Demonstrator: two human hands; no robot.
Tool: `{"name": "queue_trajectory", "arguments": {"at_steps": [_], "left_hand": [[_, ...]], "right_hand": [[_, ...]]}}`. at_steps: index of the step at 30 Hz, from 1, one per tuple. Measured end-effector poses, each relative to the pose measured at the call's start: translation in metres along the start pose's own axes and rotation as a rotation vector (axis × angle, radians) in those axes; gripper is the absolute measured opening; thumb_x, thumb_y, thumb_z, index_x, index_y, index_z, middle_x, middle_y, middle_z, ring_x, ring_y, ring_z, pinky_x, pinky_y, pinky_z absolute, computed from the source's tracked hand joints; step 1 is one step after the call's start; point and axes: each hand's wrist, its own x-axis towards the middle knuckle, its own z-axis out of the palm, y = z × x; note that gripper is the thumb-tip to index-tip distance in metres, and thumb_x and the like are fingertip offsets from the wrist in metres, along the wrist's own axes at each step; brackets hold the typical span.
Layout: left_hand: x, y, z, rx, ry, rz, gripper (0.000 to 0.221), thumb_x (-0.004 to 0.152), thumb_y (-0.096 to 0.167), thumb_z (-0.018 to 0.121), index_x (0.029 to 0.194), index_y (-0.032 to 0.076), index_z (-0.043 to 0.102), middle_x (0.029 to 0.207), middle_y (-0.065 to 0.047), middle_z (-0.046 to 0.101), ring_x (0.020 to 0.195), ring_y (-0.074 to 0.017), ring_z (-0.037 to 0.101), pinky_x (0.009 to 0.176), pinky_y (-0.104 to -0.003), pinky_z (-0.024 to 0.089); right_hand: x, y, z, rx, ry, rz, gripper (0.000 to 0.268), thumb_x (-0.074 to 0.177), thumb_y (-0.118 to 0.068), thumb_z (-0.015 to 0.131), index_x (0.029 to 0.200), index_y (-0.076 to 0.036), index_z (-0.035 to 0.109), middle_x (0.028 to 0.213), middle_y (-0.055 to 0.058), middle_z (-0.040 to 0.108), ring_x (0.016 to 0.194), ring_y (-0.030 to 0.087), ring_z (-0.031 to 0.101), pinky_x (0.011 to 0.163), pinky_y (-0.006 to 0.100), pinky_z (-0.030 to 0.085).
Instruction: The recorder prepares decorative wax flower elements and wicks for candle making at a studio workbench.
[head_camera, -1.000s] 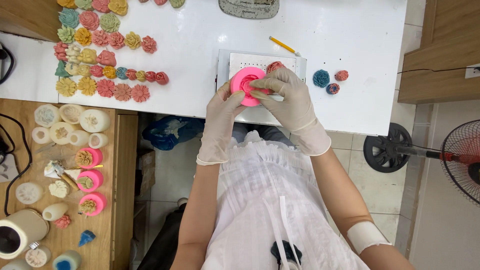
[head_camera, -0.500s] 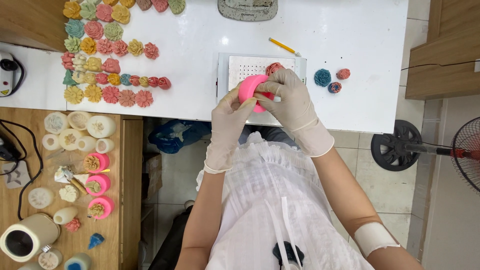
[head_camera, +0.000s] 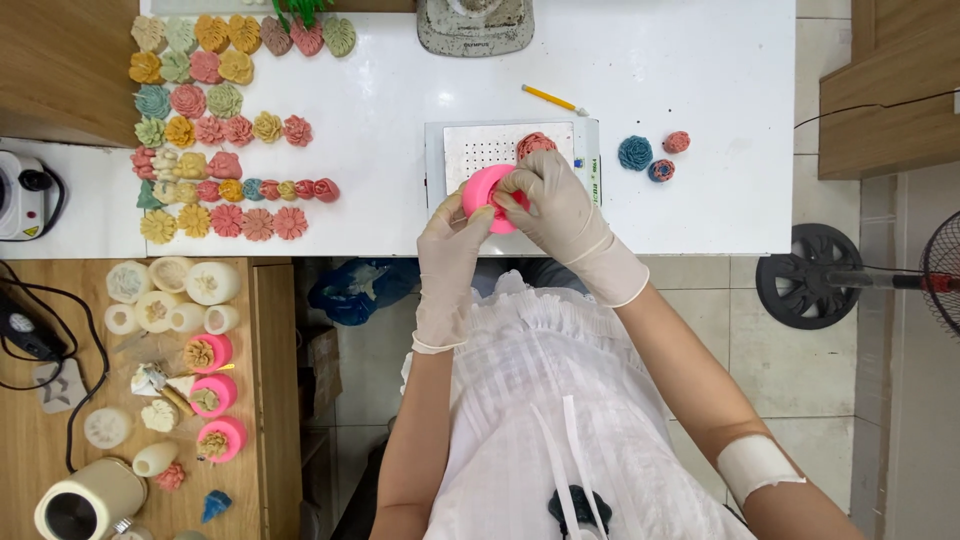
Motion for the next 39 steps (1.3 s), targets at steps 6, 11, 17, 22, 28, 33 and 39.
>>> {"name": "queue_trajectory", "arguments": {"at_steps": [6, 11, 17, 22, 28, 33, 39], "left_hand": [[0.001, 0.011, -0.004, -0.012, 0.061, -0.089, 0.049, 0.092, 0.009, 0.069, 0.138, -0.005, 0.058, 0.118, -0.011, 0.067, 0.105, -0.0151, 0.069, 0.094, -0.03, 0.061], [-0.002, 0.02, -0.01, -0.07, 0.079, -0.086, 0.049, 0.093, 0.009, 0.066, 0.139, -0.006, 0.058, 0.12, -0.01, 0.066, 0.107, -0.0151, 0.068, 0.095, -0.029, 0.06], [-0.002, 0.017, -0.012, -0.101, 0.125, -0.098, 0.048, 0.093, 0.008, 0.065, 0.137, -0.006, 0.057, 0.12, -0.012, 0.067, 0.106, -0.0168, 0.07, 0.095, -0.03, 0.061], [-0.005, 0.022, -0.01, -0.138, 0.096, -0.084, 0.047, 0.094, 0.008, 0.065, 0.138, -0.007, 0.056, 0.121, -0.012, 0.066, 0.107, -0.0164, 0.069, 0.096, -0.031, 0.061], [-0.001, 0.016, -0.015, -0.185, 0.124, -0.146, 0.046, 0.092, 0.006, 0.063, 0.136, -0.007, 0.056, 0.121, -0.014, 0.067, 0.106, -0.0188, 0.071, 0.097, -0.033, 0.06], [0.005, -0.001, -0.022, -0.31, 0.133, -0.217, 0.051, 0.089, -0.003, 0.059, 0.135, -0.013, 0.04, 0.121, -0.022, 0.06, 0.105, -0.0273, 0.071, 0.099, -0.042, 0.062], [-0.006, 0.021, -0.01, -0.29, -0.011, -0.108, 0.079, 0.077, -0.006, 0.059, 0.147, 0.016, 0.027, 0.124, -0.014, 0.058, 0.111, -0.0214, 0.063, 0.099, -0.04, 0.056]], "right_hand": [[-0.002, 0.015, -0.016, 0.264, 0.061, 0.276, 0.011, 0.093, -0.007, 0.078, 0.099, -0.002, 0.07, 0.097, 0.01, 0.064, 0.085, 0.021, 0.066, 0.076, 0.031, 0.056], [0.005, 0.051, -0.03, 0.147, 0.095, 0.334, 0.009, 0.093, -0.008, 0.079, 0.097, -0.003, 0.072, 0.097, 0.009, 0.065, 0.083, 0.02, 0.065, 0.076, 0.031, 0.055], [0.01, 0.07, -0.025, 0.011, -0.021, 0.251, 0.008, 0.092, -0.008, 0.078, 0.097, -0.003, 0.074, 0.095, 0.012, 0.062, 0.09, 0.028, 0.06, 0.08, 0.038, 0.051], [0.009, 0.079, -0.018, -0.083, -0.026, 0.143, 0.01, 0.092, -0.009, 0.079, 0.1, -0.003, 0.076, 0.095, 0.013, 0.063, 0.091, 0.032, 0.06, 0.082, 0.042, 0.051], [0.009, 0.082, -0.017, -0.078, -0.026, 0.131, 0.009, 0.094, -0.009, 0.078, 0.101, -0.004, 0.076, 0.096, 0.013, 0.064, 0.091, 0.031, 0.061, 0.082, 0.041, 0.052], [0.012, 0.077, -0.019, -0.045, -0.004, 0.153, 0.009, 0.085, -0.006, 0.081, 0.091, -0.003, 0.075, 0.091, 0.012, 0.063, 0.086, 0.029, 0.06, 0.078, 0.04, 0.052], [0.012, 0.04, -0.029, 0.229, 0.042, 0.312, 0.011, 0.097, -0.007, 0.076, 0.106, -0.003, 0.071, 0.098, 0.007, 0.065, 0.087, 0.014, 0.066, 0.081, 0.03, 0.055]]}}
